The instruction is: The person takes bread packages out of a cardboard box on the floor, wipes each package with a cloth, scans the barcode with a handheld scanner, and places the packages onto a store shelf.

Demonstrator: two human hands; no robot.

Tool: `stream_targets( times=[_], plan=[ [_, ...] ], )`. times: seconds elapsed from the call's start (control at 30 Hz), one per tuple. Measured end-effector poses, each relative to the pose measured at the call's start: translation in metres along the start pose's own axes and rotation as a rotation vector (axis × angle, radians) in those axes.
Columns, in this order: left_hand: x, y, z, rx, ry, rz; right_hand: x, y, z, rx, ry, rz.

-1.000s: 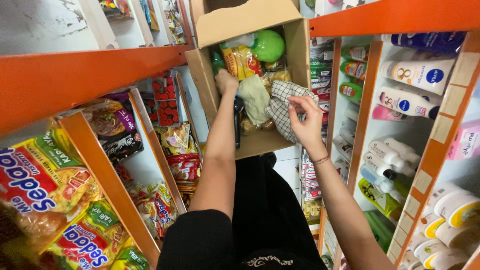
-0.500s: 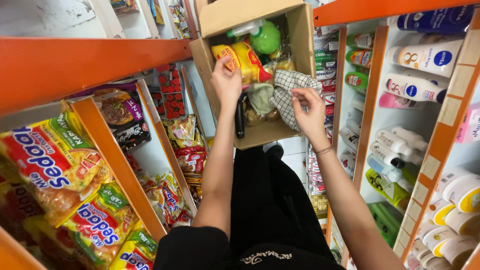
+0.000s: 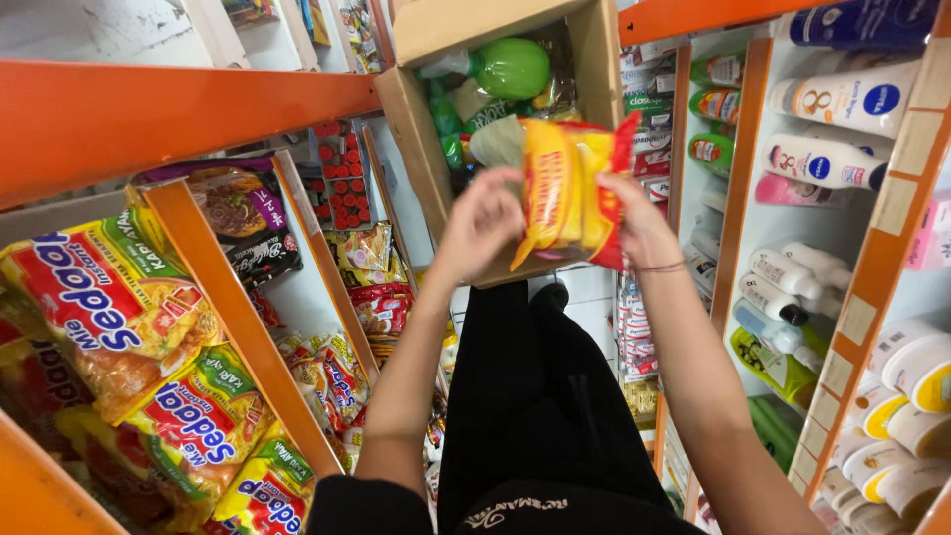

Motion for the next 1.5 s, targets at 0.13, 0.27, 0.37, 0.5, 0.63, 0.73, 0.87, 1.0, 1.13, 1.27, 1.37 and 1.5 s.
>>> stream_targets(
  times=[0.13, 0.27, 0.37, 0.5, 0.63, 0.73, 0.87, 1.0, 1.13, 1.27, 1.37, 1.5],
  plan=[
    [-0.037, 0.025, -0.065, 0.151, -0.093, -0.872, -0.009, 0.047, 0.035, 0.122, 0.087, -0.121],
    [-0.09, 0.029, -0.108, 0.14, 0.212, -1.048, -0.012, 0.078, 0.061, 0.139, 0.152, -0.112],
    [-0.108, 0.036, -0.126, 0.123, 0.297, -1.082, -0.012, 0.094, 0.071, 0.187, 0.2, -0.061],
    [-0.1, 0.047, -0.125, 0.149, 0.139, -1.033, -0.009, 0.1, 0.074, 0.187, 0.241, -0.077],
    [-0.059, 0.03, -0.1, 0.004, -0.073, -0.918, -0.015, 0.089, 0.08, 0.194, 0.274, -0.115],
    [-0.012, 0.018, -0.064, 0.083, 0.061, -0.608, -0.034, 0.061, 0.093, 0.152, 0.38, -0.302],
    [0.101, -0.041, 0.01, 0.117, -0.293, -0.348, -0.074, -0.004, 0.135, 0.065, 0.595, -0.073],
    [0.182, -0.131, 0.074, -0.027, -0.606, -0.774, -0.107, -0.07, 0.199, -0.048, 0.834, 0.173],
    [0.215, -0.193, 0.106, 0.004, -0.864, -1.078, -0.114, -0.109, 0.258, -0.182, 0.924, 0.11],
    [0.231, -0.215, 0.136, -0.015, -1.103, -1.199, -0.124, -0.117, 0.301, -0.037, 0.996, 0.176],
    [0.246, -0.217, 0.138, 0.15, -1.042, -1.13, -0.126, -0.128, 0.325, -0.044, 0.959, 0.17],
    [0.26, -0.214, 0.145, 0.401, -0.807, -0.7, -0.132, -0.156, 0.341, -0.187, 0.962, 0.207]
  ],
)
Point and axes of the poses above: each hand's wrist, its own z-axis away from the middle knuckle, its own y-axis out of the back of the hand, x = y × z, the point moved 7 cm from there along -z, towards the middle knuckle, and after that the axes turned 1 degree about y, right-handed, at the moved point
